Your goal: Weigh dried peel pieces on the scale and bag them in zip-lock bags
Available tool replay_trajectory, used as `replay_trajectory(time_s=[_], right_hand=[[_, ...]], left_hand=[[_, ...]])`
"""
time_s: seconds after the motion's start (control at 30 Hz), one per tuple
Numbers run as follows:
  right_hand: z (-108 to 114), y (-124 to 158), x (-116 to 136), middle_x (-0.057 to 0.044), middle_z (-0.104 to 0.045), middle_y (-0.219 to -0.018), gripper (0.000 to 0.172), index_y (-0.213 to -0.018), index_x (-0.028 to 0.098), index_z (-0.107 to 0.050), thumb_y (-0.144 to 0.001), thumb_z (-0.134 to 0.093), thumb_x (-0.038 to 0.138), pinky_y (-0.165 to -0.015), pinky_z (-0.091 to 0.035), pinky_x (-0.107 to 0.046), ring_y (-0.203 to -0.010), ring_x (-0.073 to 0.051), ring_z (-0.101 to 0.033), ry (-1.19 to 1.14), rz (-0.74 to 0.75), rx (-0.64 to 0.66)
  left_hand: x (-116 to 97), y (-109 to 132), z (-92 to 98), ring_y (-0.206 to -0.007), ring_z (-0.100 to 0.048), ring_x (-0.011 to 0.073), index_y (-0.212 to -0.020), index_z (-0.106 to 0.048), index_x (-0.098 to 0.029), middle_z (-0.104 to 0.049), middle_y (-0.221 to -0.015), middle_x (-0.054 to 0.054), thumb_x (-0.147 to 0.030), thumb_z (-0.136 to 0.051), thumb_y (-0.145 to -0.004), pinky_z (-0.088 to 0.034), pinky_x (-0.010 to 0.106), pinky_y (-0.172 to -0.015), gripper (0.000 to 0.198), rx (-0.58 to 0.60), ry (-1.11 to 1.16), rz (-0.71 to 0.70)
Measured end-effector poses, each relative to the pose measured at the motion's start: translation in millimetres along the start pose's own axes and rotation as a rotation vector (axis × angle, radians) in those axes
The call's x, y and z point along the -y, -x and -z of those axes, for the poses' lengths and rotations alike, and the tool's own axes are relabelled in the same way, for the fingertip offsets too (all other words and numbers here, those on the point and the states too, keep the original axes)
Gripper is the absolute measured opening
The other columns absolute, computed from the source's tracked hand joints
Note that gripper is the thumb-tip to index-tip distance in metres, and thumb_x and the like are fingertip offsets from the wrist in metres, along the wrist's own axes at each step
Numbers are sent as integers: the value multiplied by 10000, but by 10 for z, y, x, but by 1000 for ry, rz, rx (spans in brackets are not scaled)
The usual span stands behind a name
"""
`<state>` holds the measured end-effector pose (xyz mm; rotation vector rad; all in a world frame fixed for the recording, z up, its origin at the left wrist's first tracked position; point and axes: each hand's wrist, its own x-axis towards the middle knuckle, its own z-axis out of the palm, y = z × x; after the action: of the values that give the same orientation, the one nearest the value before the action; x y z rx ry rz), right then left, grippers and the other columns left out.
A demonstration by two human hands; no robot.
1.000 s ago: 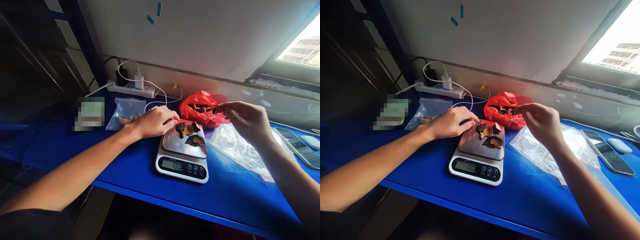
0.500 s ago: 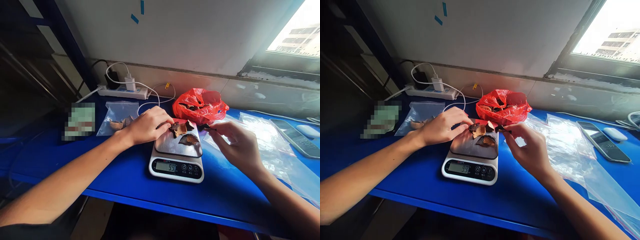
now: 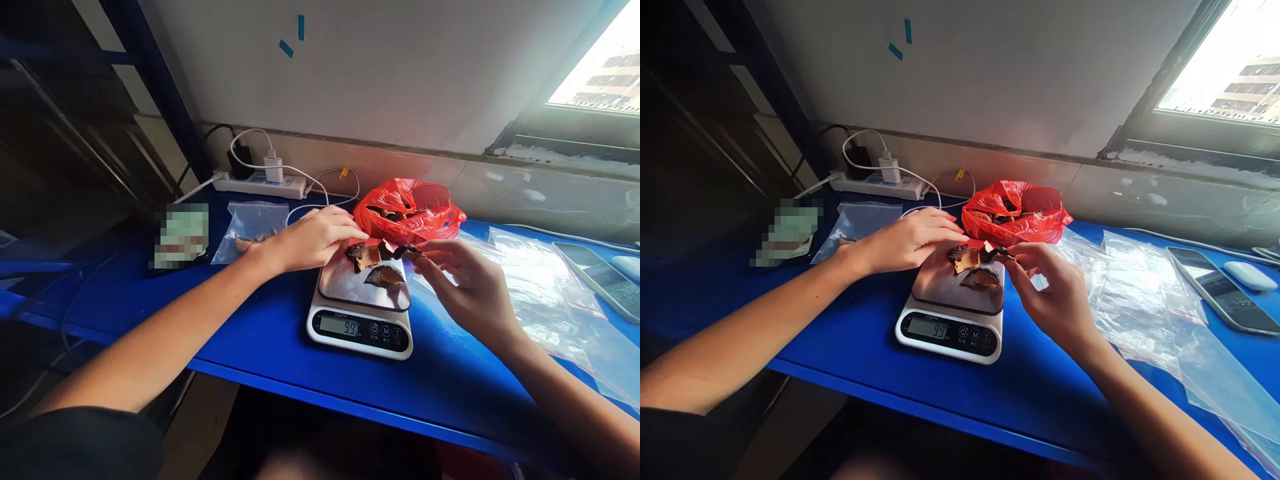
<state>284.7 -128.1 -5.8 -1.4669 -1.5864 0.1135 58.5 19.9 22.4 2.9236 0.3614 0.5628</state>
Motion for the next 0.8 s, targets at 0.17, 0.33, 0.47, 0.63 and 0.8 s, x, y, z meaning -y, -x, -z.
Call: replay_trajectory(time_s=[0.17,0.33,0.47,0.63,0.8], right_hand=[[-80,-28,41,-33,-727,-877,139,-954,258,-640,-890,-606,377,-659,-539,-344,-750,-191,-702,-2,28,21],[-104,-38,37,-36,-724,-913,116,-918,245,-636,-867,-631,349,-688,-536,-340,-801,-192,-698,10,3,-17],[-106,-45,62,-24,-714,-829,93,-872,242,-638,-861,-632,334,-673,-536,-340,-748,-184,-681,27,26,-15],[-120,-38,55,-34,-721,-860,129,-903,236,-637,-868,-617,358,-655,-541,-336,-768,-193,-695,-2,13,-5],[-165,-38,35,-29,-711,-820,119,-885,230,-633,-855,-625,344,-649,-526,-334,-732,-180,-676,-55,31,-6]], left_hand=[[7,-63,19,-1167,-533,239,-1069,-713,-223,-693,-1137,60,-172,-525,-912,-386,409,-1043,249,-15,-29,26],[16,-138,10,-1021,-557,232,-907,-707,-187,-671,-983,63,-235,-597,-880,-418,370,-923,123,-38,-21,112],[54,-167,-24,-995,-551,235,-874,-698,-174,-656,-937,64,-216,-588,-878,-407,367,-886,118,85,-14,149],[48,-170,-20,-1001,-539,216,-928,-682,-178,-651,-963,54,-198,-562,-888,-396,356,-922,128,80,46,139],[14,-167,28,-1017,-532,218,-895,-677,-174,-636,-962,59,-188,-549,-887,-407,355,-922,130,144,42,157]])
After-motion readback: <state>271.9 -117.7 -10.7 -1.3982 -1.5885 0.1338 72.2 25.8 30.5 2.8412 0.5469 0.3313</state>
